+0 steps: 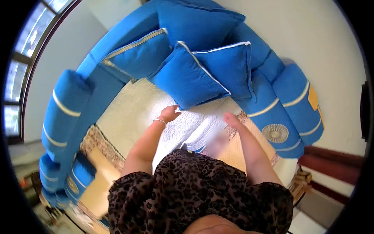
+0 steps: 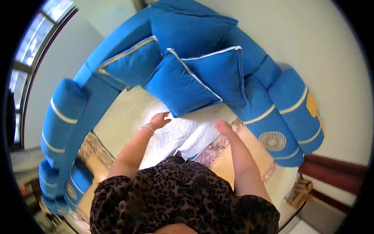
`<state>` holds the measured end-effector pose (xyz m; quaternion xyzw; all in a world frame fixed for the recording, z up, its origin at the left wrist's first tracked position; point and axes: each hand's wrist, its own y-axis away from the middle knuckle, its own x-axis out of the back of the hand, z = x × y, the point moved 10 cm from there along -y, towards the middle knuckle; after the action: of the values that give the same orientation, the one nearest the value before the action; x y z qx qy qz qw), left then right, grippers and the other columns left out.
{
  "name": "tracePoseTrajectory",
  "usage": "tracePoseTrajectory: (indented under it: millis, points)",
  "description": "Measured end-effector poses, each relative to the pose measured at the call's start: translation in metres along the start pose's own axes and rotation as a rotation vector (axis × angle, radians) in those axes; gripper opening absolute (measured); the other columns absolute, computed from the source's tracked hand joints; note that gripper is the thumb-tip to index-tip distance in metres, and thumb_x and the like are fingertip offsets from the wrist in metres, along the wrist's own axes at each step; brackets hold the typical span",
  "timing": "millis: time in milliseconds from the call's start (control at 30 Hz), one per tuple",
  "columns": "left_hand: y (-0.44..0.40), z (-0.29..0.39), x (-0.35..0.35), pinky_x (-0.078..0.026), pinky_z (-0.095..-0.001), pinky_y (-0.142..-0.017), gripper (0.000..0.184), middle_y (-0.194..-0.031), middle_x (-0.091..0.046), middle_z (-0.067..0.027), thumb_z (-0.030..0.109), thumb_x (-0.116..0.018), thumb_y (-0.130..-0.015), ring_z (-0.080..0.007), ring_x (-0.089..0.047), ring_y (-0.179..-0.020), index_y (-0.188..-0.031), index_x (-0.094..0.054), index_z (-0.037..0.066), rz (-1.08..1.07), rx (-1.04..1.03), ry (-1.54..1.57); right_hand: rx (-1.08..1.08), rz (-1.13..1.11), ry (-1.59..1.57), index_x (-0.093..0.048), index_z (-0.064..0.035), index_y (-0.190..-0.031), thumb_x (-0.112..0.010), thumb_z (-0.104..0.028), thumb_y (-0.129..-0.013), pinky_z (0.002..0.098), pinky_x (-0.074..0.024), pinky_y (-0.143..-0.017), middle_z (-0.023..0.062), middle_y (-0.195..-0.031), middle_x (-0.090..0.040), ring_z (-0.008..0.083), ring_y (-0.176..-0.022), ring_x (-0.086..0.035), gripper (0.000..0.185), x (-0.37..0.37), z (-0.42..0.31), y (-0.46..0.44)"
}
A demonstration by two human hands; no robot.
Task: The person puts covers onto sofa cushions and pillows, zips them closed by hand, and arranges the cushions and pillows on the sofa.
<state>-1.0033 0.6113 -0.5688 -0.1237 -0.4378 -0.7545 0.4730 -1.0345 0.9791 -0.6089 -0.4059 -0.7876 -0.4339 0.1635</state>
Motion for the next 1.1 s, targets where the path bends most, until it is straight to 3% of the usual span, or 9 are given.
tracePoseTrajectory:
  millis: [67, 133, 300, 433, 533, 600, 800, 967, 1100]
  points:
    - [0.047, -0.037, 0.0, -0.045, -0.0361, -0.091, 0.053, -0.112, -0.062, -0.0132, 0.037, -0.063, -0.08, -0.0288, -0.058, -0.105, -0.125, -0.053, 0.011, 0.101, 0.106, 0.153, 0.027, -0.1, 0.09, -0.06, -0.006, -0.114, -0.057, -0.026, -0.085, 0.035, -0.0478, -0.08, 0.0164, -0.097, -0.065, 0.0249, -0.087, -0.062, 0.036, -0.035, 0.0, 0.032]
    - [0.103, -0.071, -0.007, -0.046, -0.036, -0.09, 0.055, -0.115, -0.061, -0.0134, 0.037, -0.063, -0.08, -0.028, -0.059, -0.104, -0.126, -0.051, 0.008, 0.144, 0.245, 0.205, 0.063, -0.122, 0.097, -0.06, -0.004, -0.113, -0.057, -0.025, -0.086, 0.0336, -0.0478, -0.079, 0.0143, -0.094, -0.066, 0.023, -0.085, -0.061, 0.035, -0.059, 0.018, 0.06]
    - [0.251, -0.124, -0.07, -0.047, -0.0354, -0.087, 0.049, -0.103, -0.065, -0.0161, 0.035, -0.063, -0.081, -0.0296, -0.062, -0.097, -0.118, -0.057, 0.003, 0.37, 0.572, 0.409, -0.156, -0.387, 0.01, -0.062, 0.001, -0.095, -0.056, -0.026, -0.085, 0.0346, -0.0496, -0.068, 0.0118, -0.083, -0.065, 0.0209, -0.075, -0.062, 0.03, -0.126, 0.161, 0.119]
    - [0.309, -0.134, -0.177, -0.047, -0.0365, -0.088, 0.051, -0.106, -0.064, -0.0166, 0.036, -0.063, -0.08, -0.0294, -0.061, -0.099, -0.118, -0.057, 0.002, 0.274, 0.668, 0.553, -0.392, -0.529, 0.107, -0.064, -0.0003, -0.083, -0.055, -0.026, -0.083, 0.0355, -0.0497, -0.055, 0.0093, -0.071, -0.062, 0.0192, -0.062, -0.06, 0.027, -0.089, 0.166, 0.158]
    - [0.327, -0.091, -0.204, -0.046, -0.0361, -0.089, 0.052, -0.11, -0.062, -0.0168, 0.037, -0.062, -0.08, -0.0297, -0.059, -0.102, -0.119, -0.056, 0.003, 0.135, 0.606, 0.545, -0.395, -0.339, -0.084, -0.063, -0.0065, -0.079, -0.056, -0.022, -0.082, 0.0283, -0.0427, -0.044, 0.0042, -0.067, -0.061, 0.0148, -0.053, -0.057, 0.018, -0.064, 0.176, 0.104]
    - [0.328, -0.08, -0.215, -0.046, -0.0359, -0.09, 0.051, -0.111, -0.062, -0.0169, 0.036, -0.062, -0.08, -0.0299, -0.058, -0.104, -0.119, -0.056, 0.003, 0.14, 0.501, 0.482, -0.313, -0.237, -0.168, -0.062, -0.0087, -0.082, -0.054, -0.02, -0.084, 0.0255, -0.0389, -0.041, 0.0033, -0.066, -0.059, 0.0131, -0.051, -0.055, 0.014, -0.047, 0.116, 0.073]
    - [0.401, -0.088, -0.192, -0.046, -0.0372, -0.088, 0.049, -0.108, -0.063, -0.0159, 0.034, -0.06, -0.082, -0.0308, -0.059, -0.1, -0.12, -0.054, 0.004, 0.446, 0.514, 0.592, -0.11, -0.17, -0.236, -0.057, -0.0068, -0.107, -0.053, -0.026, -0.09, 0.0232, -0.0371, -0.042, 0.0057, -0.082, -0.063, 0.0123, -0.06, -0.057, 0.026, -0.077, -0.036, -0.005]
    - [0.503, -0.142, -0.226, -0.049, -0.0338, -0.08, 0.045, -0.1, -0.065, -0.0149, 0.031, -0.061, -0.082, -0.0262, -0.063, -0.09, -0.119, -0.056, 0.005, 0.735, 0.571, 0.769, 0.09, -0.391, -0.062, -0.056, -0.0098, -0.108, -0.053, -0.032, -0.09, 0.0256, -0.04, -0.051, 0.0031, -0.085, -0.063, 0.0118, -0.067, -0.059, 0.029, -0.187, -0.152, 0.026]
    - [0.597, -0.181, -0.286, -0.049, -0.0339, -0.08, 0.043, -0.098, -0.065, -0.0156, 0.03, -0.061, -0.083, -0.0252, -0.063, -0.089, -0.115, -0.057, 0.003, 0.838, 0.638, 0.836, 0.172, -0.487, 0.144, -0.057, -0.006, -0.107, -0.052, -0.027, -0.088, 0.0257, -0.0408, -0.049, 0.0068, -0.086, -0.065, 0.0134, -0.067, -0.061, 0.029, -0.294, -0.187, 0.081]
